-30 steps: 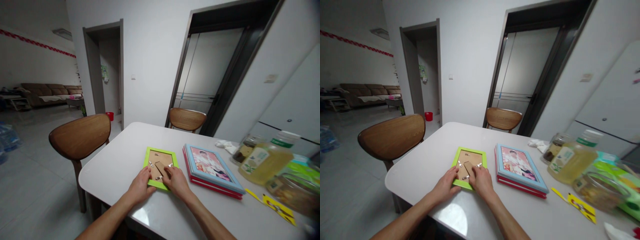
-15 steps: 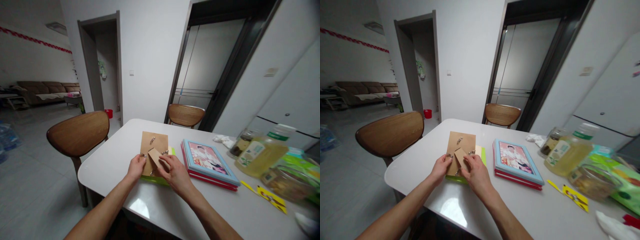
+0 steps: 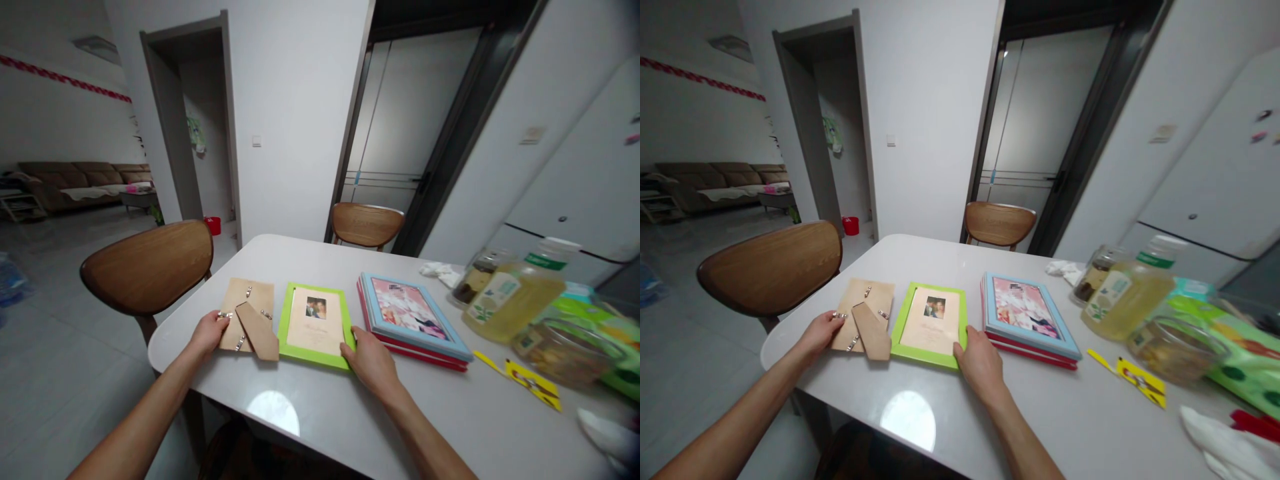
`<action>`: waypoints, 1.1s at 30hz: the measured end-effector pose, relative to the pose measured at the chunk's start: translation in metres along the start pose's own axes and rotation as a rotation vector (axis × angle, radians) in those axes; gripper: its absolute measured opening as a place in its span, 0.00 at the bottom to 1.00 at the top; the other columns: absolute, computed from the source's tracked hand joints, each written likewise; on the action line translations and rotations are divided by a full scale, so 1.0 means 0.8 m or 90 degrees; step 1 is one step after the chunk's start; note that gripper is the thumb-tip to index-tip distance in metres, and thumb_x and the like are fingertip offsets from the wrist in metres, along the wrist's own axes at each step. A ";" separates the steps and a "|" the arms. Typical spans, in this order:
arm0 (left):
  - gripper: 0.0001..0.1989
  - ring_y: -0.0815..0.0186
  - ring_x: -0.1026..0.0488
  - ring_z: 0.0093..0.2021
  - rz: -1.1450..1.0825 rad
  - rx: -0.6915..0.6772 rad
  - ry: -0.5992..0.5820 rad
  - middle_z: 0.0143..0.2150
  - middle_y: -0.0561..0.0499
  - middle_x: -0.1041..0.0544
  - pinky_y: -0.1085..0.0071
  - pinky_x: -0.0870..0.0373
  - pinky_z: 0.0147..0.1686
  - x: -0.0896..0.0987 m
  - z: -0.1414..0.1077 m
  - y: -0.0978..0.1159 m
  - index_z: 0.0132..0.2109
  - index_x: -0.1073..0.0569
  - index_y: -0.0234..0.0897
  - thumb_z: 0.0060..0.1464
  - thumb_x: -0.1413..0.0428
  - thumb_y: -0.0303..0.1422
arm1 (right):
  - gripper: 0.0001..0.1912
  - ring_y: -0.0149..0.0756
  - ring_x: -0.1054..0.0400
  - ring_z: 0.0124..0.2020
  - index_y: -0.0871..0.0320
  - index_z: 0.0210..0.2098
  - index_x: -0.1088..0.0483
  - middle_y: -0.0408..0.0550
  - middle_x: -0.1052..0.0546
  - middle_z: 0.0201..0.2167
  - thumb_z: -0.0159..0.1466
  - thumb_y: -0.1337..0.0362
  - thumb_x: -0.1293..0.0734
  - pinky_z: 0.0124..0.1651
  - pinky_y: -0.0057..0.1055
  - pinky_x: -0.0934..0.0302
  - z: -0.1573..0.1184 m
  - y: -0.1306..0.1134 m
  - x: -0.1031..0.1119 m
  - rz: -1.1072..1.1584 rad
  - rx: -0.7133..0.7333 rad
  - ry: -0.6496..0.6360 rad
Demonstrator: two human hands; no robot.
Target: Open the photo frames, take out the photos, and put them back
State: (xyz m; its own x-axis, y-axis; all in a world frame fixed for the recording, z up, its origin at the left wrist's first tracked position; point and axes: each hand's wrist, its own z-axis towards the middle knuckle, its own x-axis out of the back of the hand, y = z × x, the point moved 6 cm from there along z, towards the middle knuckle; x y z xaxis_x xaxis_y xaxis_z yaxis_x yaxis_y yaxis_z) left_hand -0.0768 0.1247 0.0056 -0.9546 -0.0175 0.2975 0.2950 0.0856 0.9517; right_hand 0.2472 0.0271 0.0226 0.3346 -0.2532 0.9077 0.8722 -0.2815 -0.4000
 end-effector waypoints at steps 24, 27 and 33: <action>0.31 0.56 0.42 0.52 0.208 -0.533 -0.173 0.51 0.43 0.37 0.59 0.43 0.51 -0.190 -0.148 0.160 0.50 0.39 0.34 0.38 0.41 0.39 | 0.07 0.25 0.39 0.16 0.59 0.25 0.34 0.37 0.30 0.17 0.44 0.69 0.35 0.19 0.21 0.47 -0.043 -0.038 0.027 0.978 -0.193 -0.201; 0.24 0.58 0.37 0.47 0.258 -0.566 -0.159 0.46 0.45 0.33 0.62 0.39 0.47 -0.189 -0.154 0.162 0.48 0.38 0.36 0.42 0.44 0.33 | 0.06 0.25 0.39 0.17 0.58 0.25 0.35 0.37 0.31 0.17 0.44 0.68 0.35 0.21 0.22 0.45 -0.042 -0.037 0.025 0.967 -0.190 -0.200; 0.22 0.65 0.33 0.34 0.230 -0.475 -0.015 0.35 0.49 0.30 0.69 0.35 0.38 -0.123 -0.123 0.150 0.49 0.38 0.37 0.44 0.54 0.22 | 0.09 0.31 0.35 0.20 0.60 0.28 0.35 0.43 0.28 0.19 0.48 0.62 0.39 0.24 0.26 0.43 -0.035 -0.015 0.016 0.733 -0.126 -0.183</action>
State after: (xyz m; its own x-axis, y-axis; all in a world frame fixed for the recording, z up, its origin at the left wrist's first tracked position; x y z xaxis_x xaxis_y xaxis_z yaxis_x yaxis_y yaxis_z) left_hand 0.0563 0.0389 0.0979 -0.7937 -0.0938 0.6011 0.5264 -0.6013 0.6012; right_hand 0.2314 0.0014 0.0354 0.9705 -0.2408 -0.0092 -0.0514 -0.1694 -0.9842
